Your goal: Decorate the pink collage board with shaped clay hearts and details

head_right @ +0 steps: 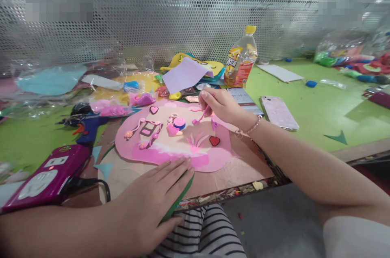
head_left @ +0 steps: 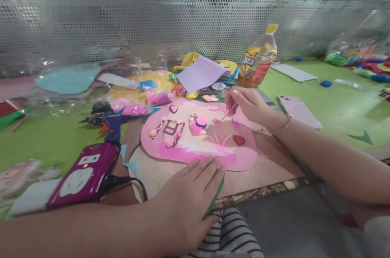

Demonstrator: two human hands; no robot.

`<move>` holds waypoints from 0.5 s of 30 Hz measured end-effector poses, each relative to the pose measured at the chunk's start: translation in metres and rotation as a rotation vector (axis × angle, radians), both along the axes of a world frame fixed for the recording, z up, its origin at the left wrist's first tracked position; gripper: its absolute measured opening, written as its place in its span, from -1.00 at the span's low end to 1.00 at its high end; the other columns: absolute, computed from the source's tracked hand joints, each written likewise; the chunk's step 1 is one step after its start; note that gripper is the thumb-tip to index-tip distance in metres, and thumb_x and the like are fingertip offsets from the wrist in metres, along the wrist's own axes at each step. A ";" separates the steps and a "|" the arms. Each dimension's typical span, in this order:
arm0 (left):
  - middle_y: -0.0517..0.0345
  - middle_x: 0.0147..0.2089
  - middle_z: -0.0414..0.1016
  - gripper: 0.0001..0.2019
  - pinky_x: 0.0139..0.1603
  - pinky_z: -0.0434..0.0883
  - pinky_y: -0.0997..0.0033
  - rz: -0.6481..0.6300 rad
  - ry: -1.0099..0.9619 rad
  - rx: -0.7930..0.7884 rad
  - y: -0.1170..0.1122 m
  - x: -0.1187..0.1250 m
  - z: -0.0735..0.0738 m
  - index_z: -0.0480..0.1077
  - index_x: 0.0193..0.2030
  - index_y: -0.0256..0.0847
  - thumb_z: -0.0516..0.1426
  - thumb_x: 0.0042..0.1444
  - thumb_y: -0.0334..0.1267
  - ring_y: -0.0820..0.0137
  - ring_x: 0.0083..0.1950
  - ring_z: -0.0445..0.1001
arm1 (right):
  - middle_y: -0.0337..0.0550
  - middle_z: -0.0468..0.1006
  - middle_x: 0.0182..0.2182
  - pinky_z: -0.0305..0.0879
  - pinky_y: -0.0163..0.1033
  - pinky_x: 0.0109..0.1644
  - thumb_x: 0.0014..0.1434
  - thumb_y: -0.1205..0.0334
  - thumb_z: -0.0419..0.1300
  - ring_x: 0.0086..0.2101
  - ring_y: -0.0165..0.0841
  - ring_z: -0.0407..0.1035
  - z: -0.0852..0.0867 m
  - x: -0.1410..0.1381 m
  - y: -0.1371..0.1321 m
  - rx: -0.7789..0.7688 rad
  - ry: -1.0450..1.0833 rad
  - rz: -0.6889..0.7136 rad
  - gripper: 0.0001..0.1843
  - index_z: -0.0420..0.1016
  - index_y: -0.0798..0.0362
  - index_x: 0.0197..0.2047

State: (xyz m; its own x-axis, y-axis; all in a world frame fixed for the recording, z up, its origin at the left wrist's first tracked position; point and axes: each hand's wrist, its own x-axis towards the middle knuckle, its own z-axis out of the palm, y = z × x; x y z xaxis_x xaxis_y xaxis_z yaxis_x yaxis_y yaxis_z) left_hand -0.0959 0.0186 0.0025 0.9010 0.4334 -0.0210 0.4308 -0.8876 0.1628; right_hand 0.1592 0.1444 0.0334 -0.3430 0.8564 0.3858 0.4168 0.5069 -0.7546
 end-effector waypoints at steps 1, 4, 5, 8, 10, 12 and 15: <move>-0.31 0.41 -0.04 -0.35 0.34 0.06 -0.03 -0.004 0.001 0.000 0.000 0.000 0.000 0.00 0.36 -0.41 -0.06 0.27 0.00 0.00 0.42 -0.06 | -0.18 0.45 -0.55 0.34 -0.39 -0.50 0.25 -0.26 -0.10 -0.55 -0.45 0.44 0.000 0.000 0.000 -0.009 0.006 0.017 -0.42 0.33 0.09 -0.44; -0.32 0.41 -0.04 -0.36 0.34 0.07 -0.04 -0.012 0.005 0.002 0.000 0.001 0.000 0.01 0.36 -0.42 -0.08 0.29 0.00 -0.02 0.42 -0.05 | -0.18 0.46 -0.57 0.37 -0.37 -0.47 0.25 -0.26 -0.09 -0.55 -0.44 0.44 -0.002 -0.001 0.001 -0.038 -0.023 0.046 -0.42 0.34 0.10 -0.44; -0.33 0.41 -0.04 -0.36 0.34 0.07 -0.04 -0.012 0.007 0.002 0.000 0.001 0.000 0.01 0.36 -0.42 -0.08 0.29 0.00 -0.02 0.41 -0.05 | -0.18 0.46 -0.57 0.37 -0.37 -0.47 0.25 -0.25 -0.09 -0.55 -0.44 0.44 -0.002 -0.001 0.001 -0.037 -0.044 0.049 -0.42 0.34 0.10 -0.44; -0.31 0.41 -0.04 -0.36 0.34 0.07 -0.04 -0.013 0.007 0.007 0.000 0.001 -0.001 -0.01 0.37 -0.42 -0.08 0.29 -0.01 -0.01 0.41 -0.05 | -0.16 0.46 -0.55 0.36 -0.38 -0.47 0.30 -0.19 -0.12 -0.53 -0.44 0.45 0.000 -0.002 0.000 0.016 -0.126 0.065 -0.44 0.33 0.09 -0.45; -0.30 0.41 -0.05 -0.36 0.34 0.06 -0.04 -0.013 0.002 0.016 0.000 0.001 -0.001 -0.02 0.37 -0.41 -0.08 0.29 -0.01 0.00 0.42 -0.06 | -0.16 0.47 -0.53 0.37 -0.40 -0.43 0.34 -0.09 -0.13 -0.50 -0.45 0.44 0.002 -0.002 -0.002 0.098 -0.195 0.096 -0.50 0.34 0.09 -0.43; -0.30 0.42 -0.06 -0.36 0.34 0.06 -0.04 -0.010 0.002 0.017 0.001 0.000 -0.001 -0.02 0.37 -0.40 -0.09 0.29 0.00 0.00 0.42 -0.07 | -0.17 0.48 -0.51 0.36 -0.41 -0.40 0.35 0.04 -0.09 -0.48 -0.47 0.44 0.004 -0.002 -0.003 0.184 -0.257 0.131 -0.60 0.35 0.08 -0.40; -0.31 0.42 -0.07 -0.36 0.34 0.07 -0.04 -0.018 0.015 0.009 0.003 0.000 -0.001 -0.01 0.37 -0.41 -0.10 0.30 0.00 -0.01 0.42 -0.07 | -0.19 0.50 -0.51 0.34 -0.44 -0.41 0.32 0.20 -0.03 -0.48 -0.49 0.44 0.005 -0.002 -0.004 0.252 -0.317 0.145 -0.72 0.36 0.08 -0.38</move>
State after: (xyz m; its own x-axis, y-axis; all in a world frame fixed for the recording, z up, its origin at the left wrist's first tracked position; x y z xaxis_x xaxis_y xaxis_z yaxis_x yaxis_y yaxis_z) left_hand -0.0961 0.0211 0.0014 0.9084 0.4170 -0.0310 0.4168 -0.8969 0.1478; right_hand 0.1570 0.1400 0.0379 -0.5880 0.6833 0.4328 0.5195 0.7292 -0.4455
